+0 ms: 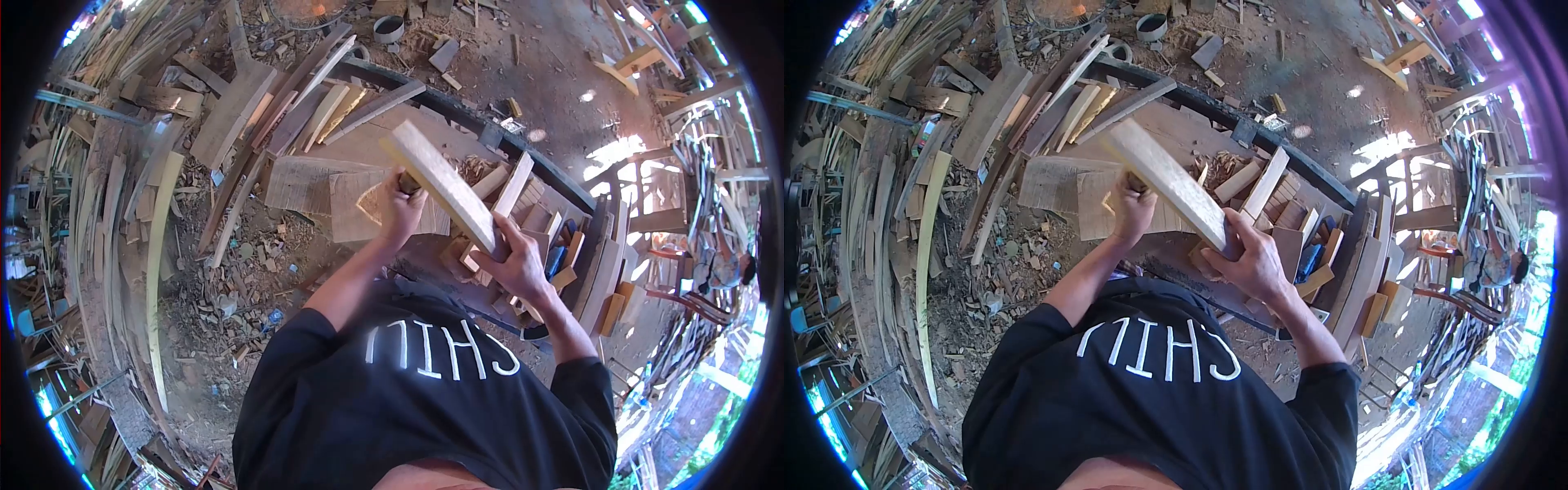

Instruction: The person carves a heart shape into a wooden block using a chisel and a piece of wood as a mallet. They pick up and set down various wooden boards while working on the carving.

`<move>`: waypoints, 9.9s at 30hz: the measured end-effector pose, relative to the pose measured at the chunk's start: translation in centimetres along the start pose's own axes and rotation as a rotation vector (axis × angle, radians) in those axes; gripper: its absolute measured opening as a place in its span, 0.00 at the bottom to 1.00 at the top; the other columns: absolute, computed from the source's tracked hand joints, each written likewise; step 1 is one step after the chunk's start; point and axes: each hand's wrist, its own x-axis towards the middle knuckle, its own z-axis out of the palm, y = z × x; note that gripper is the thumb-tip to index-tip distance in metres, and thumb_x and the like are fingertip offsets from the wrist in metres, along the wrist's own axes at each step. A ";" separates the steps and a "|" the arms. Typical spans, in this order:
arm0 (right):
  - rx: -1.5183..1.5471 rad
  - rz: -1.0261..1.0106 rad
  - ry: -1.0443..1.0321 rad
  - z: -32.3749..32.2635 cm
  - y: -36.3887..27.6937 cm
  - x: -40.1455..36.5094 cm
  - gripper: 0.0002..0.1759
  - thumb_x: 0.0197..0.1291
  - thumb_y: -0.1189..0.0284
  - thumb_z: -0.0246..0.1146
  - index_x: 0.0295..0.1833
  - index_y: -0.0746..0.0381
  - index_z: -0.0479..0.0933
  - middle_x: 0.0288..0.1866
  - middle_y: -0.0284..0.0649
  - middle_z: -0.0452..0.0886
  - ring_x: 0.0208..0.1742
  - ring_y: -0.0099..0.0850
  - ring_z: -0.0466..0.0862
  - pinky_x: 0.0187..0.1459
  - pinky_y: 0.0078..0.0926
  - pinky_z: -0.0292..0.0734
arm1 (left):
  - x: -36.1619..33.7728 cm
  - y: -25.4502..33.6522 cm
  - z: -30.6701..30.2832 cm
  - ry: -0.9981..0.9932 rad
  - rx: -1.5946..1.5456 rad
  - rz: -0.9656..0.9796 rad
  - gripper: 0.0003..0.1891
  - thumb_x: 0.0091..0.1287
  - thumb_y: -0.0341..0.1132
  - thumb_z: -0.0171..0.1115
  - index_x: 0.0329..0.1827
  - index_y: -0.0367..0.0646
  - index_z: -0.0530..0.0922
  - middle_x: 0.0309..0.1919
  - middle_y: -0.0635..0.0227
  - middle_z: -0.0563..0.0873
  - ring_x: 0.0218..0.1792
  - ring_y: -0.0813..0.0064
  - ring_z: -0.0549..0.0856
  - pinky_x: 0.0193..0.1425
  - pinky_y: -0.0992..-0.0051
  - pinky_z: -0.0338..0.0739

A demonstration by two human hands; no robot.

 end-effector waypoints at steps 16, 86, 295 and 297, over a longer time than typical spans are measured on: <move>0.462 0.265 0.286 1.9 5.2 -7.1 0.39 0.54 0.64 0.73 0.71 0.63 0.69 0.46 0.39 0.84 0.46 0.25 0.81 0.52 0.27 0.77 | -4.5 0.9 2.3 -0.744 0.595 0.207 0.14 0.52 0.28 0.67 0.38 0.50 0.74 0.30 0.67 0.77 0.37 0.60 0.80 0.41 0.60 0.70; 0.697 0.703 1.057 17.2 -11.3 -18.1 0.31 0.56 0.70 0.63 0.67 0.61 0.71 0.33 0.30 0.74 0.28 0.19 0.76 0.26 0.19 0.72 | -2.8 0.3 -1.3 -1.610 0.218 0.261 0.12 0.49 0.36 0.72 0.34 0.50 0.78 0.24 0.60 0.84 0.32 0.52 0.86 0.35 0.55 0.78; 0.170 0.334 0.688 13.8 2.6 -3.2 0.44 0.48 0.58 0.76 0.68 0.65 0.67 0.45 0.57 0.83 0.47 0.49 0.86 0.51 0.41 0.79 | 6.0 0.5 -6.4 -0.428 0.035 -0.098 0.14 0.69 0.38 0.70 0.30 0.47 0.73 0.26 0.82 0.75 0.29 0.90 0.72 0.34 0.83 0.68; 0.221 0.126 0.837 12.5 0.6 -2.1 0.40 0.52 0.60 0.74 0.67 0.64 0.68 0.42 0.50 0.83 0.40 0.40 0.85 0.45 0.36 0.79 | 5.6 1.1 -5.8 -0.459 0.053 -0.061 0.14 0.70 0.36 0.69 0.28 0.46 0.74 0.24 0.83 0.75 0.26 0.90 0.72 0.31 0.83 0.68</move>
